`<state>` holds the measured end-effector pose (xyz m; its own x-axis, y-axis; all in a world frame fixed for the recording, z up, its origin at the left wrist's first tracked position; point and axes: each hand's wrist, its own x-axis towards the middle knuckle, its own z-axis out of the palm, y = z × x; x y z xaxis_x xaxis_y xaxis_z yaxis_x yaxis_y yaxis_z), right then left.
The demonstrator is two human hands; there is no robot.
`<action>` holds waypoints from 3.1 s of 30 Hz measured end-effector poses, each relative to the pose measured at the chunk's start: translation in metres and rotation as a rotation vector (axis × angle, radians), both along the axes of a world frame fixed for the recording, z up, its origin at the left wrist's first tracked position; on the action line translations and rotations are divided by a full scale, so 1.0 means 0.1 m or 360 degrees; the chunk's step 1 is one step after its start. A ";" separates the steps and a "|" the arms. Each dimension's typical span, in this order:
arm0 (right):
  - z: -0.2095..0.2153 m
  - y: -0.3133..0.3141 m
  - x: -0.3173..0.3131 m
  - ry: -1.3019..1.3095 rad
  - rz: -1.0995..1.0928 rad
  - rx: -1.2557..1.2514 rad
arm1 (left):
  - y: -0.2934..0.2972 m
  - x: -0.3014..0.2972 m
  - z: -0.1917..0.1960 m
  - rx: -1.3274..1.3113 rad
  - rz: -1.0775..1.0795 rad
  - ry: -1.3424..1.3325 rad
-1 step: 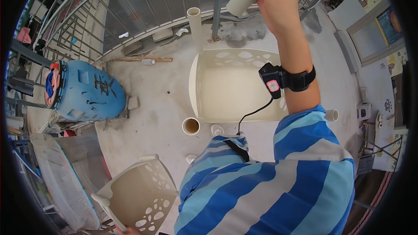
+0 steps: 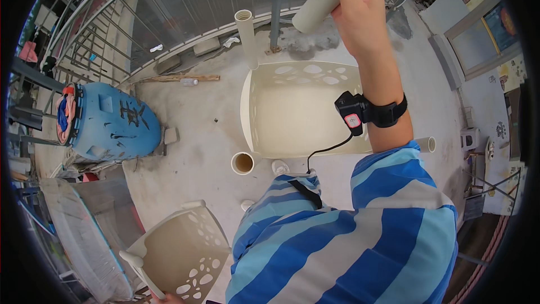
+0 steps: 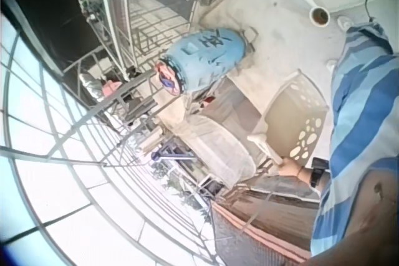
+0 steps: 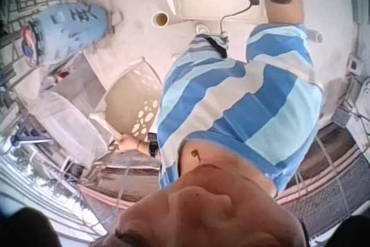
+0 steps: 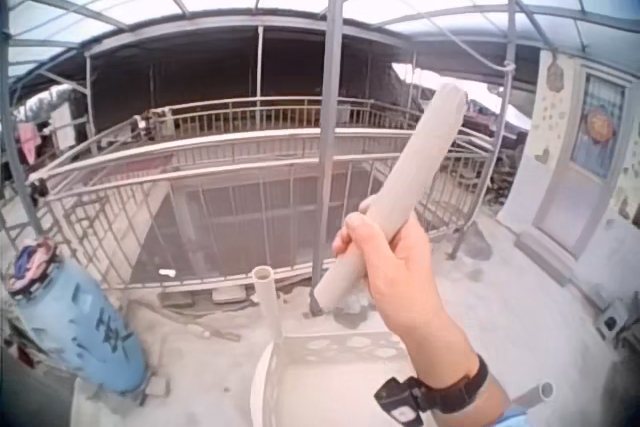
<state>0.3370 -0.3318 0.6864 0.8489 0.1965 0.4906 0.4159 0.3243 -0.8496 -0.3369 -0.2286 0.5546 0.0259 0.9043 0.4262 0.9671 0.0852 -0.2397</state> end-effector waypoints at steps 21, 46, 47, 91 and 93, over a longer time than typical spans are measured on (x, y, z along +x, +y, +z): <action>0.20 -2.60 -1.63 -0.0270 -0.1137 -0.0582 | 2.28 -0.67 -1.30 -0.0238 -0.0902 -0.0379; 0.25 -2.85 -0.94 -0.0514 -0.0347 -0.0671 | 0.56 -1.21 -1.42 -0.0159 -0.0351 0.0009; 0.04 -2.81 -0.97 -0.0488 -0.0422 -0.0692 | 0.57 -1.18 -1.41 -0.0120 -0.0437 0.0035; -2.65 -3.35 -1.19 0.0874 0.0087 -0.0376 | 1.26 0.04 -0.08 -0.0713 -0.0299 -0.0620; -2.71 -3.30 -1.17 0.0797 0.0046 -0.0302 | 1.16 0.01 -0.01 -0.0751 -0.0129 -0.0779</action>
